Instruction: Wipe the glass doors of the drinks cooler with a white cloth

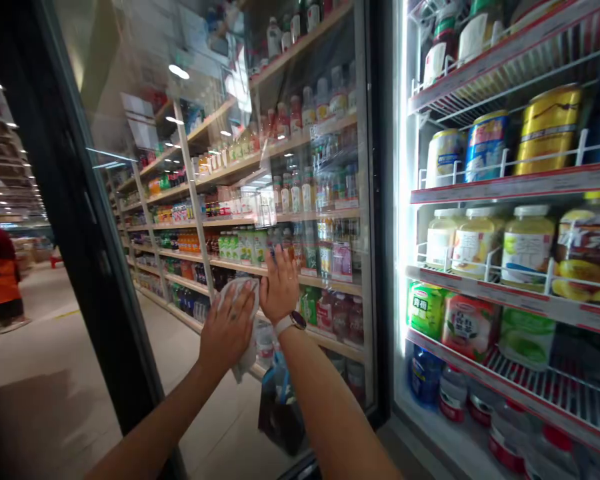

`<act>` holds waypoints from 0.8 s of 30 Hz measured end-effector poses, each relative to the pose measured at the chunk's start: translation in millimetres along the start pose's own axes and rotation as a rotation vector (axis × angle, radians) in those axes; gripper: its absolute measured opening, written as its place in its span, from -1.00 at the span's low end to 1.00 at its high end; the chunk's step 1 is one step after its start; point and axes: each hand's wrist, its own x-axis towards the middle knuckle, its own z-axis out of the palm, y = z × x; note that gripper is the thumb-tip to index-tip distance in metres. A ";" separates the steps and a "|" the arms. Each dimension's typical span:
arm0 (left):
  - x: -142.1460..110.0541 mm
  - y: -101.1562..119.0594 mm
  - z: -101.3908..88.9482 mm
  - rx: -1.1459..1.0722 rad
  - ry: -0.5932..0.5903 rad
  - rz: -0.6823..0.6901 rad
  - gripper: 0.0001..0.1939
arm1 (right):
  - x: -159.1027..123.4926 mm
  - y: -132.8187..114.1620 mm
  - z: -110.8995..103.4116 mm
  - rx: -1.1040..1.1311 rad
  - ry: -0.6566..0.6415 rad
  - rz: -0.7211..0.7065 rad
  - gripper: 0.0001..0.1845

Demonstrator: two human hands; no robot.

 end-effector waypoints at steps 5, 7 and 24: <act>-11.0 -6.4 -11.2 -0.037 -0.026 0.087 -0.53 | 1.0 -1.6 -5.7 0.002 0.032 -0.020 -0.36; 13.5 -17.8 -18.4 -0.029 -0.003 0.075 -0.50 | 1.0 -1.4 -6.9 0.003 0.027 -0.019 -0.37; 25.7 -3.1 -13.0 -0.013 -0.045 0.039 -0.42 | 0.2 0.1 -13.7 -0.005 -0.048 -0.009 -0.32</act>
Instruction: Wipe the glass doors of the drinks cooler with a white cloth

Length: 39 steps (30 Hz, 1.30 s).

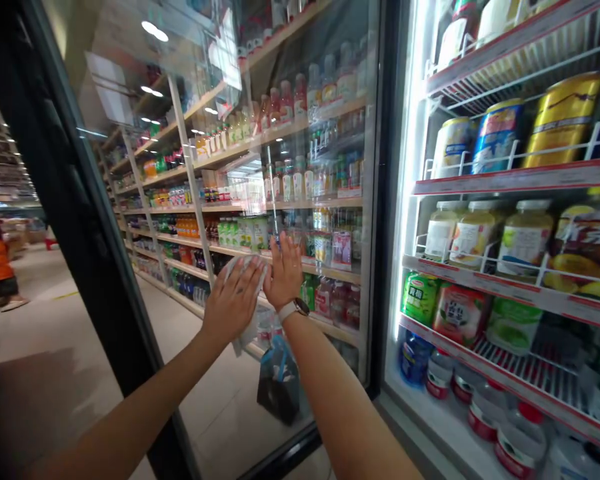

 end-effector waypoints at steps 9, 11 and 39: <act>-4.4 -4.1 -1.6 -0.059 0.015 0.012 -0.40 | 0.7 0.3 1.7 0.036 0.055 -0.010 -0.31; 34.2 -16.2 -5.4 -0.067 0.067 -0.061 -0.36 | 1.1 0.5 3.0 0.045 0.048 -0.002 -0.29; 0.4 -35.2 -9.7 -0.095 0.125 -0.053 -0.31 | 1.8 -0.5 8.8 -0.063 -0.029 0.016 -0.21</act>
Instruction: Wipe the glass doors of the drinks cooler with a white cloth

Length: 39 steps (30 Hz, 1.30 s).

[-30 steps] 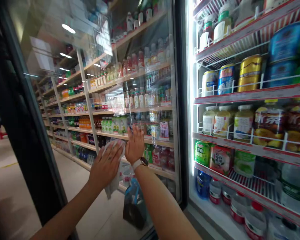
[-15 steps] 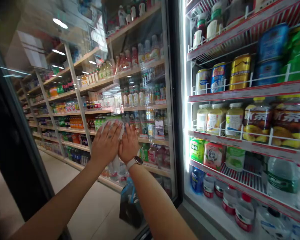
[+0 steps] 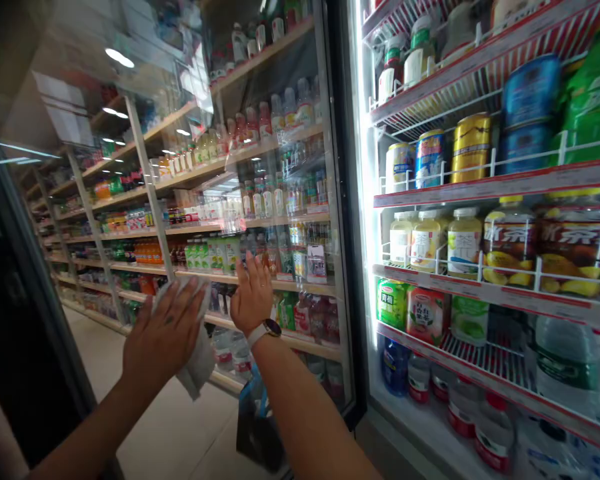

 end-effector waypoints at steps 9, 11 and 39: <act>34.6 -24.3 7.8 0.036 0.064 -0.079 -0.30 | 0.1 1.7 6.3 0.041 0.038 -0.013 -0.24; 19.0 -17.9 12.3 0.075 0.065 -0.045 -0.28 | -0.1 1.9 7.5 0.045 0.043 -0.013 -0.25; 11.1 -27.6 3.2 0.088 0.086 -0.113 -0.27 | 0.1 1.0 6.0 0.057 0.075 -0.031 -0.28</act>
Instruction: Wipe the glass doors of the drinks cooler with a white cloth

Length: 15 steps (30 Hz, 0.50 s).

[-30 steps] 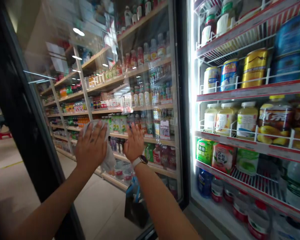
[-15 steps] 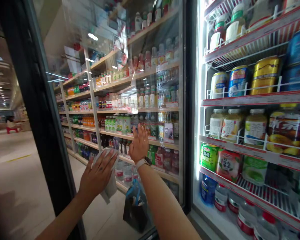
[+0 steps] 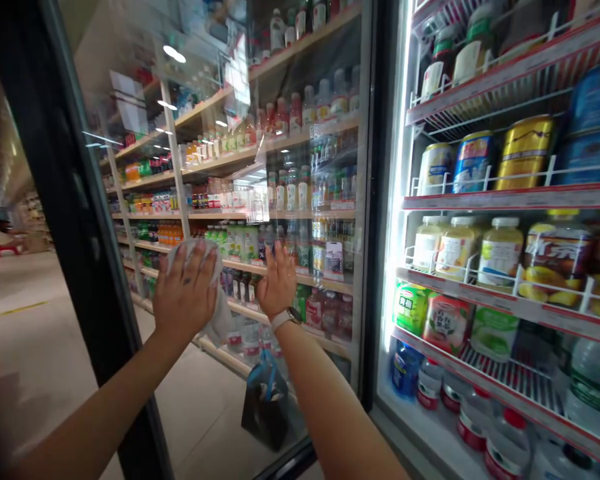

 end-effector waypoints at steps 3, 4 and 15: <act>-19.7 6.2 -3.2 0.035 -0.004 0.027 -0.28 | 0.1 0.2 -0.4 -0.001 -0.002 0.008 -0.28; -27.5 8.3 -4.3 0.040 -0.010 0.032 -0.28 | 0.0 0.2 -0.4 0.004 -0.003 0.010 -0.27; -59.0 -1.5 -15.2 0.012 -0.102 0.078 -0.35 | -1.6 -0.9 3.9 0.024 0.014 -0.001 -0.25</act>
